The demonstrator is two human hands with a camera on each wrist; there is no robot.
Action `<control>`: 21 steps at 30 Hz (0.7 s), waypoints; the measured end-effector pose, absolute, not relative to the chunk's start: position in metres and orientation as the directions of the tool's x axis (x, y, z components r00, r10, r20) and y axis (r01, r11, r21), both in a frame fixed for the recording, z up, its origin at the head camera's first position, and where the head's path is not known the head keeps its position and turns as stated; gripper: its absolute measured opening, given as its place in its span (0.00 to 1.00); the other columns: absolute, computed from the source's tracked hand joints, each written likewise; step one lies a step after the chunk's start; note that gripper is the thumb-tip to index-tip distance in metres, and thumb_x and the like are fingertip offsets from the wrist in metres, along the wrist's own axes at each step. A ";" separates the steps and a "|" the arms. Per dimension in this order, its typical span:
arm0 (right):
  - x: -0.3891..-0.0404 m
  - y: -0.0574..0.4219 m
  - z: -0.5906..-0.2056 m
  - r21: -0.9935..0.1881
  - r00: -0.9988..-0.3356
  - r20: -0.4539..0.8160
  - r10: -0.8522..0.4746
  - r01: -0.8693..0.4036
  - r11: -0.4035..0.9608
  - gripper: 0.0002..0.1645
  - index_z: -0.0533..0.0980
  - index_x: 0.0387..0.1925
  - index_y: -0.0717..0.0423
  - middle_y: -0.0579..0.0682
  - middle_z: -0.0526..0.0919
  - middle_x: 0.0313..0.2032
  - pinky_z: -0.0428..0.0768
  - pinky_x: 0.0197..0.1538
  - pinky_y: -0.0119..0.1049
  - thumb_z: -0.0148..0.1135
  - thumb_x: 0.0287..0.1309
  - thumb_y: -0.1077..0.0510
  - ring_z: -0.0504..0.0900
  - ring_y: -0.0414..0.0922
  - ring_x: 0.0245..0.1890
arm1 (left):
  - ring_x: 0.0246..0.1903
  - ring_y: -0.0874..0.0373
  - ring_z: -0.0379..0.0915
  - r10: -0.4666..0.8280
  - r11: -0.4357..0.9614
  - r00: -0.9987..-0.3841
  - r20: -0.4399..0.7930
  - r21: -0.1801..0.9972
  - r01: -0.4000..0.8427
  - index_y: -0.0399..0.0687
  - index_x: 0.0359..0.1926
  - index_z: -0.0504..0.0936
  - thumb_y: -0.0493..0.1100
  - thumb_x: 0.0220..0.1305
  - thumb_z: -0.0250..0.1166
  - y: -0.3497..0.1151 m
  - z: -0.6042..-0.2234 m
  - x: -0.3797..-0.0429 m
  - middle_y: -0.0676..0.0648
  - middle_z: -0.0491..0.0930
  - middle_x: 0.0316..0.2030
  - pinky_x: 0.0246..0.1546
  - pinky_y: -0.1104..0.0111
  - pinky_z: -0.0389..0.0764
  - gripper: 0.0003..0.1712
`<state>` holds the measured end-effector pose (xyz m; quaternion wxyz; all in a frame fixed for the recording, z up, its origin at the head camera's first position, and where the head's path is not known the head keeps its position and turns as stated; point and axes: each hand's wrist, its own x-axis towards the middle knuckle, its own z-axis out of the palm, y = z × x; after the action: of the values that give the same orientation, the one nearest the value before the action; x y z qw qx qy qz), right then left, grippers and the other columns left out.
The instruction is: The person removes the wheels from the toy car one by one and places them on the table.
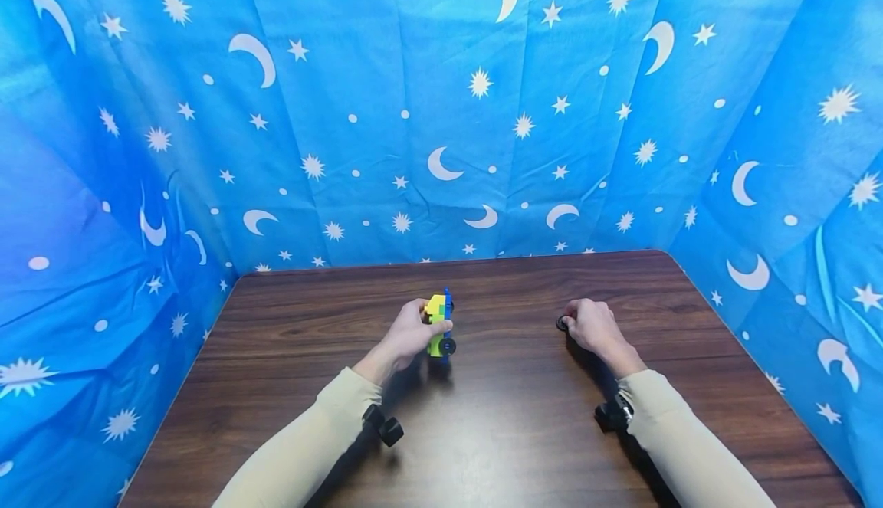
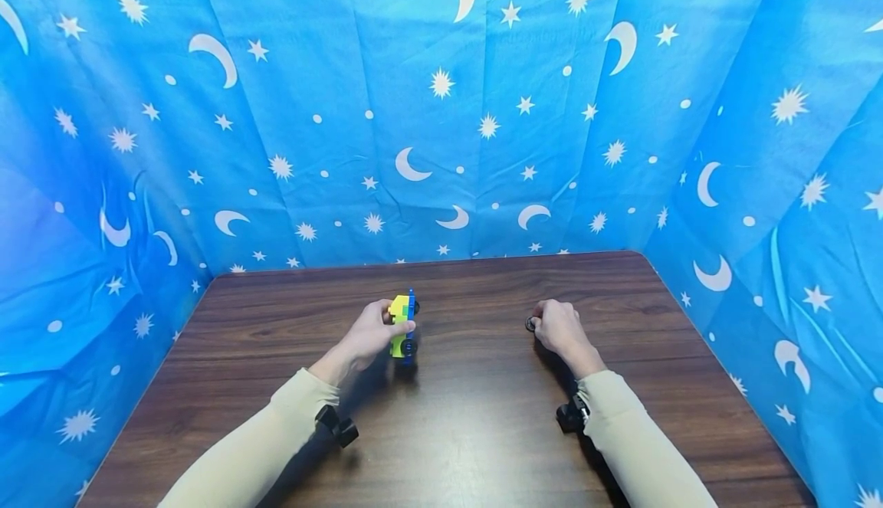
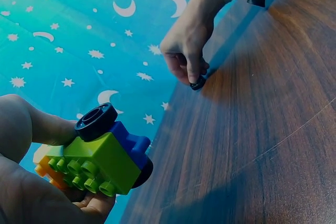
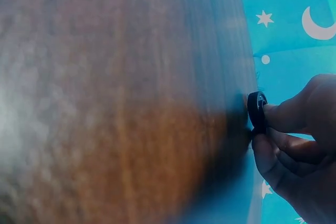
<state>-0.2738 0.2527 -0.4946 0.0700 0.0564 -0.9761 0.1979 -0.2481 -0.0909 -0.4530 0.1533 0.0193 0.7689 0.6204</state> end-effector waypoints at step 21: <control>-0.280 0.252 -0.491 -0.336 -0.980 0.145 -0.134 -0.176 0.925 0.06 0.83 0.31 0.59 0.57 0.86 0.31 0.78 0.43 0.58 0.62 0.56 0.62 0.83 0.61 0.38 | 0.46 0.51 0.77 0.212 0.232 -0.954 -0.211 0.959 -0.160 0.32 0.63 0.63 0.38 0.63 0.66 -0.090 -0.451 -0.248 0.36 0.75 0.50 0.47 0.60 0.83 0.32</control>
<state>-0.2799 0.2519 -0.4907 0.0597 0.0793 -0.9793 0.1766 -0.2476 -0.0898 -0.4515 0.1503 0.0168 0.7703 0.6194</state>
